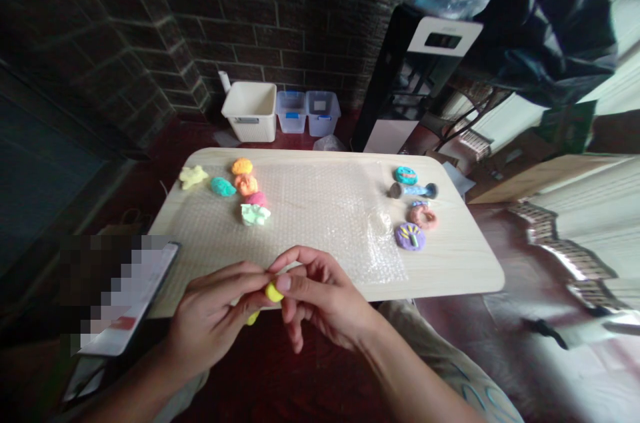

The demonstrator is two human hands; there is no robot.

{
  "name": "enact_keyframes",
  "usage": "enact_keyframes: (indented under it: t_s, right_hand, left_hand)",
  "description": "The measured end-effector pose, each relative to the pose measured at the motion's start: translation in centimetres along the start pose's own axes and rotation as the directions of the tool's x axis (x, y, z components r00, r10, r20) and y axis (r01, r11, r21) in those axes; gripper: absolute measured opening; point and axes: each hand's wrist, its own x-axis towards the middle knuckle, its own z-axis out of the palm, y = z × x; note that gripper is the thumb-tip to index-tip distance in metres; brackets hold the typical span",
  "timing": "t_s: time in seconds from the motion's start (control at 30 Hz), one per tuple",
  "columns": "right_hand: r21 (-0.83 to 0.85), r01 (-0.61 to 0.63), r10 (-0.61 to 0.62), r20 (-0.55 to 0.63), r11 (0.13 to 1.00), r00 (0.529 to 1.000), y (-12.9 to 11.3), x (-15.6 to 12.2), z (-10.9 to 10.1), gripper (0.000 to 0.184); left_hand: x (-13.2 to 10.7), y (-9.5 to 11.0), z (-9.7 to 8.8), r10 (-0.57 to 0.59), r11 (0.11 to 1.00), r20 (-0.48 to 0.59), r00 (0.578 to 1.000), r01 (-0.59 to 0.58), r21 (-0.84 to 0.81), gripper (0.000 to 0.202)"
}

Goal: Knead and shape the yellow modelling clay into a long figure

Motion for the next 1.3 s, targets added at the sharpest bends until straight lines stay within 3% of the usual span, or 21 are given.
enact_keyframes:
  t_s: [0.4, 0.67, 1.0, 1.17, 1.3]
  right_hand:
    - [-0.096, 0.124, -0.120, 0.052, 0.988, 0.991, 0.2, 0.2, -0.2, 0.028]
    - [-0.206, 0.143, -0.143, 0.016, 0.968, 0.990, -0.1, 0.3, -0.3, 0.029]
    - [-0.283, 0.140, -0.159, -0.045, 0.949, 0.986, -0.6, 0.4, 0.1, 0.026]
    - [-0.421, 0.197, -0.277, -0.139, 0.885, 0.951, -0.7, 0.3, 0.2, 0.029]
    - [-0.556, 0.249, -0.369, -0.113, 0.793, 0.923, -0.6, -0.2, -0.1, 0.021]
  left_hand:
    - [-0.1, -0.1, -0.1, -0.039, 0.999, -0.016, 0.999, 0.039, -0.019, 0.020]
    - [-0.1, -0.3, 0.1, -0.021, 1.000, 0.006, 1.000, 0.021, -0.009, 0.015]
    - [-0.7, -1.1, 0.2, -0.012, 0.999, 0.053, 0.999, 0.009, 0.047, 0.027]
    - [-0.6, -1.4, 0.1, -0.027, 0.996, 0.009, 1.000, 0.026, 0.085, 0.030]
    - [-0.5, -1.2, -0.1, -0.070, 0.992, -0.050, 0.996, 0.075, 0.105, 0.022]
